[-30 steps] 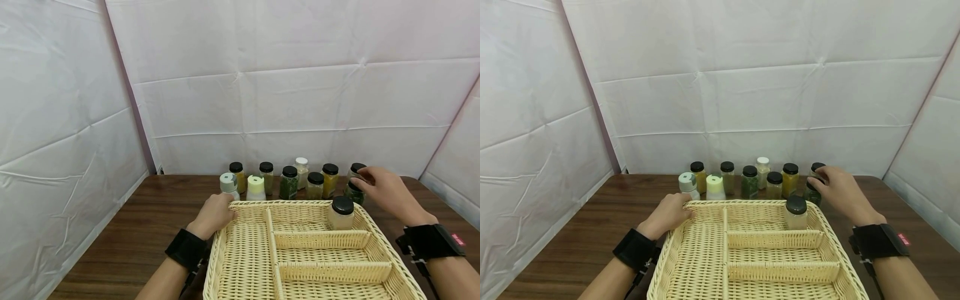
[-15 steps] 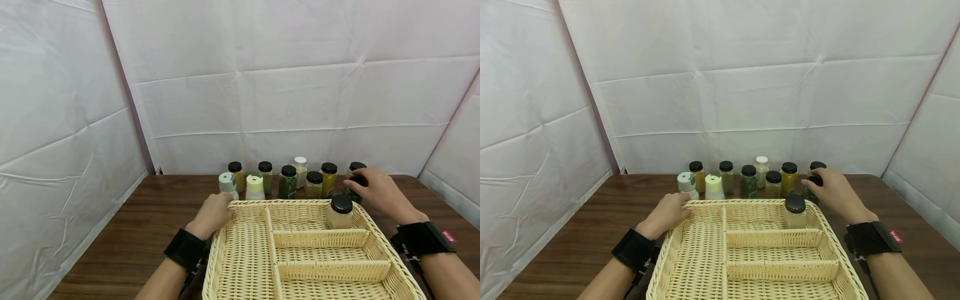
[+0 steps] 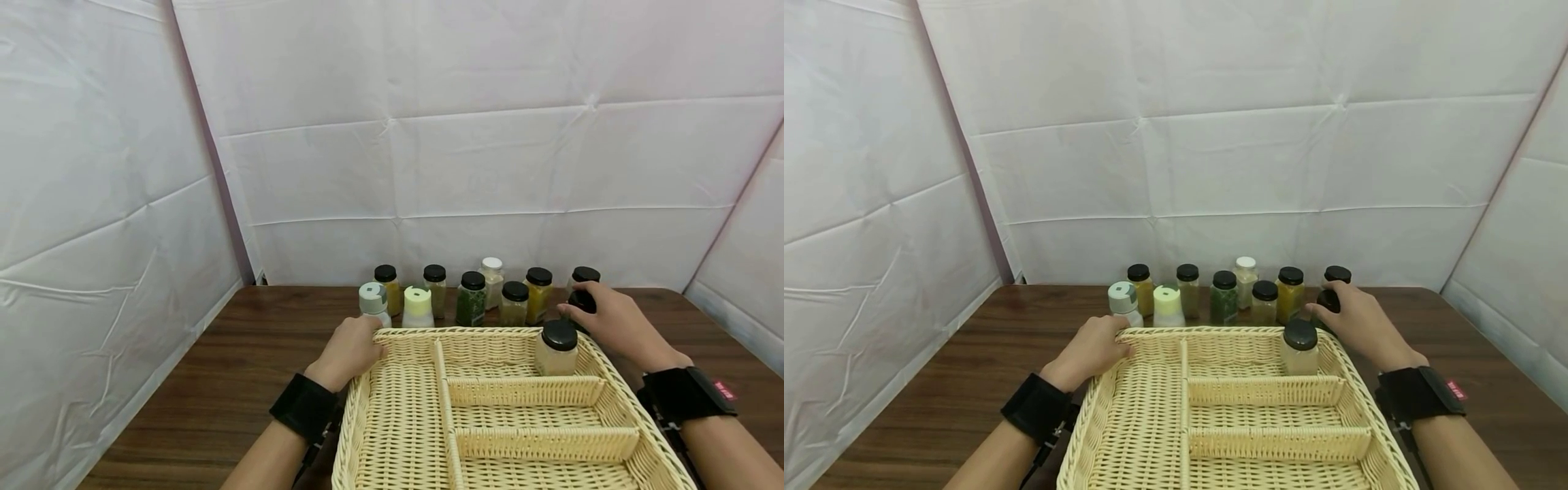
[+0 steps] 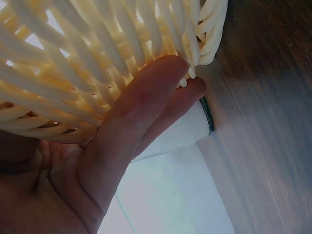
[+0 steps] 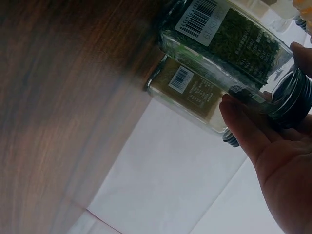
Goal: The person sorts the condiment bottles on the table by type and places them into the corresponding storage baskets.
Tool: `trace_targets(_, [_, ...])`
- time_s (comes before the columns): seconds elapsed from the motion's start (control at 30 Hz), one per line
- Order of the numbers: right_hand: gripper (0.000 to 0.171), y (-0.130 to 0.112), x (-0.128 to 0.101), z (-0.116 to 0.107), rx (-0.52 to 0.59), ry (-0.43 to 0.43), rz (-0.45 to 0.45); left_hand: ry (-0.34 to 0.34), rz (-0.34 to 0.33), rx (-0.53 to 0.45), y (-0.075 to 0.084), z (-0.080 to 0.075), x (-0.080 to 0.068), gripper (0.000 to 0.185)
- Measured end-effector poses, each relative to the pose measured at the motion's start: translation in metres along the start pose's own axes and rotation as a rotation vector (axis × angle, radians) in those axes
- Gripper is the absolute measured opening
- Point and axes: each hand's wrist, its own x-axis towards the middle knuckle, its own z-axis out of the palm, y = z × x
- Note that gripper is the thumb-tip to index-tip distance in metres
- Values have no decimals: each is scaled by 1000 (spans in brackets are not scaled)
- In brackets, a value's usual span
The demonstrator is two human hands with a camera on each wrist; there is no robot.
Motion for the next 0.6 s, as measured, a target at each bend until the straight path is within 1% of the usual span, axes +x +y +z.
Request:
trace_targets(0.13, [79, 32, 8, 15, -40, 36, 5, -3, -5, -3, 0, 0, 0, 9])
trace_targets(0.23, [82, 48, 12, 22, -37, 44, -3, -4, -7, -7, 0, 0, 0, 9])
trace_targets(0.37, [84, 48, 12, 22, -20, 38, 3, -4, -3, -1, 0, 0, 0, 8])
trace_targets(0.43, [85, 44, 10, 20, -34, 41, 9, -3, 0, 4, -1, 0, 1, 8])
trace_targets(0.6, [83, 32, 6, 14, -2, 39, 10, 0, 7, 6, -1, 1, 1, 9])
